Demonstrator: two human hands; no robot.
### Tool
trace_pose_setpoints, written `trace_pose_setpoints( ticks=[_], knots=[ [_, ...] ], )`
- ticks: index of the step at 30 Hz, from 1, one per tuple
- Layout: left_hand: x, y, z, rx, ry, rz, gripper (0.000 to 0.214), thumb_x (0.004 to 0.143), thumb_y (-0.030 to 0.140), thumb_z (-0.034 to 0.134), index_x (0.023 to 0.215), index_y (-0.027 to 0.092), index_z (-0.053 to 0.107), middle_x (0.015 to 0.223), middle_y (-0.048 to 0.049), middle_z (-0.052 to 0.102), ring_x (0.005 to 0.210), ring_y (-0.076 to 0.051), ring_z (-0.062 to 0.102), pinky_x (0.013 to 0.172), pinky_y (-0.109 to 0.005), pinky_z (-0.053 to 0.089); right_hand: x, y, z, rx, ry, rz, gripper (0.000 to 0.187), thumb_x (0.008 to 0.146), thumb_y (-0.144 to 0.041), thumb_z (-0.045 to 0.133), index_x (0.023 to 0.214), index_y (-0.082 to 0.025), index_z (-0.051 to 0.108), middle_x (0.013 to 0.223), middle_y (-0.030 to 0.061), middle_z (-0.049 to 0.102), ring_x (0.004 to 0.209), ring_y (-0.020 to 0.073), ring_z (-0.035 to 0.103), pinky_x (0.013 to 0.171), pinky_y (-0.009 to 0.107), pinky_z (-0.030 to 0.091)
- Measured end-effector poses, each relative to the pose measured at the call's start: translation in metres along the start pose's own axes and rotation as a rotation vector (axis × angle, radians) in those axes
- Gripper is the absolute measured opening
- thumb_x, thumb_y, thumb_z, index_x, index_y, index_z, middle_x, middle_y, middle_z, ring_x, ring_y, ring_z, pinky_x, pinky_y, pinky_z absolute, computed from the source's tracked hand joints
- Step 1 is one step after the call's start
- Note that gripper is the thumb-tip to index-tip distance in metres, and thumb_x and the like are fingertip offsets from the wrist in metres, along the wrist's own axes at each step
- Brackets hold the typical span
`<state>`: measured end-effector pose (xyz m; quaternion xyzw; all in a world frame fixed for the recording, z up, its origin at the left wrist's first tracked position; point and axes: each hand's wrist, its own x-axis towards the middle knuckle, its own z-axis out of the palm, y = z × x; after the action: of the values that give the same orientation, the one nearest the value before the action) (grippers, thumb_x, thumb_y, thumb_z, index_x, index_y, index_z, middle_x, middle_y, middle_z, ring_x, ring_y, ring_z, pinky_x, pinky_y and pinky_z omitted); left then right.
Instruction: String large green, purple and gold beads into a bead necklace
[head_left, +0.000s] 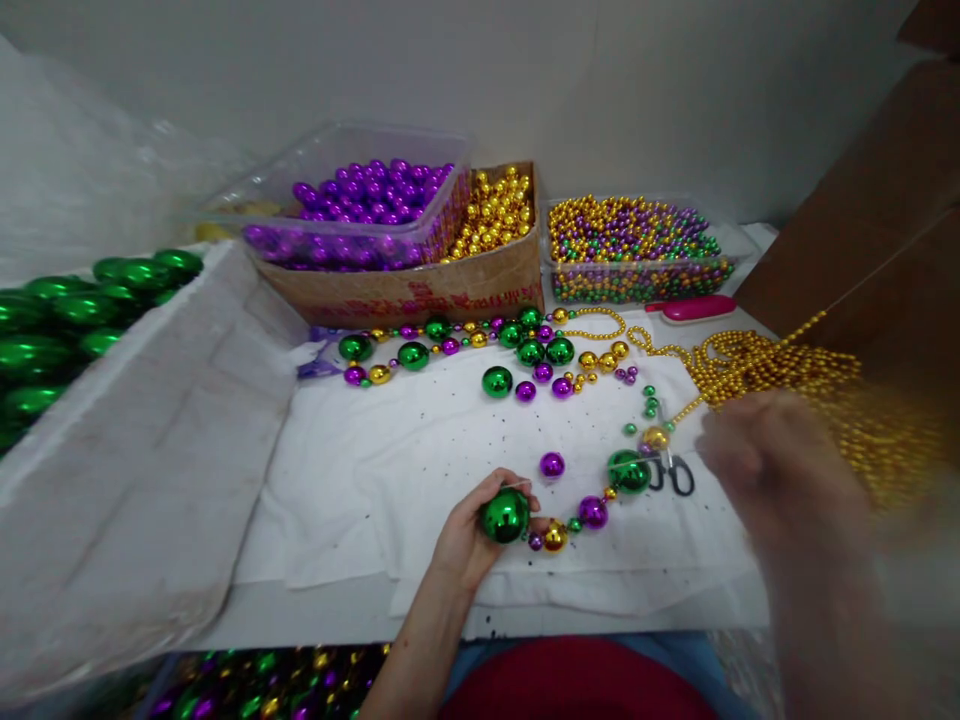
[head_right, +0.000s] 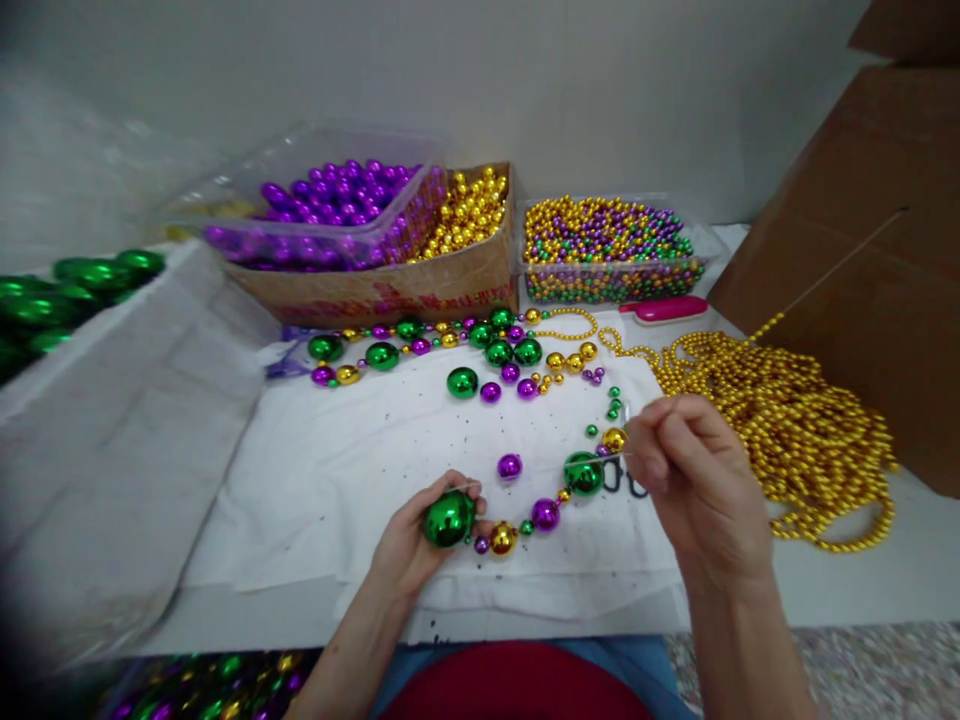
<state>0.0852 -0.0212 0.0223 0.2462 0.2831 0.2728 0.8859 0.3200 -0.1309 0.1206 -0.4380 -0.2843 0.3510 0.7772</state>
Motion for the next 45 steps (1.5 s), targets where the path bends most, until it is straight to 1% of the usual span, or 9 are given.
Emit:
trace_pose_setpoints(
  ticks=[4, 9, 15, 23, 27, 31, 37, 41, 45],
  knots=[
    [-0.001, -0.004, -0.005, 0.053, 0.065, 0.076, 0.013, 0.08, 0.028, 0.057, 0.082, 0.015, 0.061, 0.088, -0.0041, 0.059, 0.084, -0.02, 0.059, 0.082, -0.037, 0.046, 0.005, 0.039, -0.003, -0.392, -0.023, 0.027, 0.011, 0.084, -0.028, 0.06, 0.082, -0.018, 0.066, 0.054, -0.0041, 0.046, 0.049, 0.0076, 0.04, 0.045, 0.02, 0.029],
    [-0.004, -0.001, -0.009, 0.556, 0.154, 0.104, 0.016, 0.079, 0.03, 0.061, 0.084, 0.015, 0.062, 0.082, -0.0034, 0.062, 0.082, -0.017, 0.057, 0.072, -0.025, 0.041, 0.015, 0.063, -0.013, -0.752, -0.091, -0.006, 0.021, 0.088, -0.036, 0.051, 0.088, -0.018, 0.062, 0.058, -0.0036, 0.047, 0.051, 0.0097, 0.044, 0.045, 0.021, 0.033],
    [0.011, -0.002, 0.001, 1.121, 0.177, 0.264, 0.017, 0.08, 0.034, 0.059, 0.08, 0.017, 0.062, 0.078, -0.0014, 0.06, 0.077, -0.017, 0.054, 0.071, -0.026, 0.04, 0.036, 0.093, -0.024, -1.207, -0.251, -0.051, 0.023, 0.088, -0.031, 0.043, 0.082, -0.02, 0.062, 0.069, 0.0016, 0.063, 0.066, 0.0159, 0.058, 0.063, 0.025, 0.04],
    [0.028, -0.002, 0.015, 1.424, 0.19, 0.413, 0.016, 0.083, 0.031, 0.052, 0.075, 0.019, 0.059, 0.08, -0.0027, 0.06, 0.079, -0.019, 0.056, 0.074, -0.03, 0.04, 0.013, 0.089, -0.053, -1.449, -0.205, -0.022, 0.022, 0.087, -0.028, 0.043, 0.08, -0.022, 0.063, 0.07, 0.0045, 0.066, 0.065, 0.0215, 0.059, 0.06, 0.029, 0.036],
    [0.049, 0.01, 0.032, 1.452, 0.181, 0.523, 0.02, 0.085, 0.034, 0.05, 0.071, 0.021, 0.059, 0.079, -0.0038, 0.058, 0.081, -0.022, 0.053, 0.076, -0.033, 0.037, 0.012, 0.08, -0.056, -1.08, -0.077, 0.154, 0.026, 0.088, -0.042, 0.045, 0.086, -0.02, 0.06, 0.061, 0.0011, 0.059, 0.056, 0.0174, 0.056, 0.054, 0.027, 0.039],
    [0.103, 0.014, 0.056, 1.23, 0.027, 0.708, 0.01, 0.079, 0.021, 0.059, 0.07, 0.022, 0.063, 0.079, -0.0069, 0.057, 0.087, -0.026, 0.047, 0.088, -0.037, 0.03, 0.009, 0.075, -0.038, -0.504, 0.086, 0.292, 0.032, 0.083, -0.048, 0.056, 0.089, -0.017, 0.057, 0.054, -0.0036, 0.051, 0.042, 0.0099, 0.043, 0.043, 0.021, 0.03],
    [0.179, 0.007, 0.07, 1.11, -0.099, 0.668, 0.021, 0.069, 0.005, 0.063, 0.055, 0.021, 0.058, 0.071, -0.0086, 0.055, 0.103, -0.03, 0.04, 0.1, -0.041, 0.018, -0.007, 0.07, -0.021, -0.054, 0.098, 0.421, 0.026, 0.083, -0.041, 0.061, 0.09, -0.017, 0.057, 0.052, -0.006, 0.047, 0.041, 0.0054, 0.035, 0.042, 0.017, 0.025],
    [0.182, 0.013, 0.07, 1.016, -0.107, 0.584, 0.02, 0.065, 0.001, 0.065, 0.058, 0.02, 0.062, 0.07, -0.0064, 0.055, 0.103, -0.028, 0.043, 0.1, -0.039, 0.021, -0.015, 0.063, -0.029, 0.024, 0.085, 0.486, 0.026, 0.081, -0.036, 0.064, 0.097, -0.017, 0.059, 0.056, -0.0051, 0.05, 0.043, 0.006, 0.039, 0.042, 0.018, 0.028],
    [0.152, 0.028, 0.07, 0.912, -0.098, 0.492, 0.013, 0.072, 0.011, 0.064, 0.082, 0.019, 0.069, 0.082, -0.0054, 0.062, 0.086, -0.021, 0.054, 0.084, -0.034, 0.039, -0.021, 0.061, -0.031, -0.064, 0.028, 0.529, 0.038, 0.079, -0.04, 0.065, 0.108, -0.017, 0.058, 0.063, -0.0014, 0.059, 0.044, 0.0072, 0.045, 0.042, 0.019, 0.032]
  ],
)
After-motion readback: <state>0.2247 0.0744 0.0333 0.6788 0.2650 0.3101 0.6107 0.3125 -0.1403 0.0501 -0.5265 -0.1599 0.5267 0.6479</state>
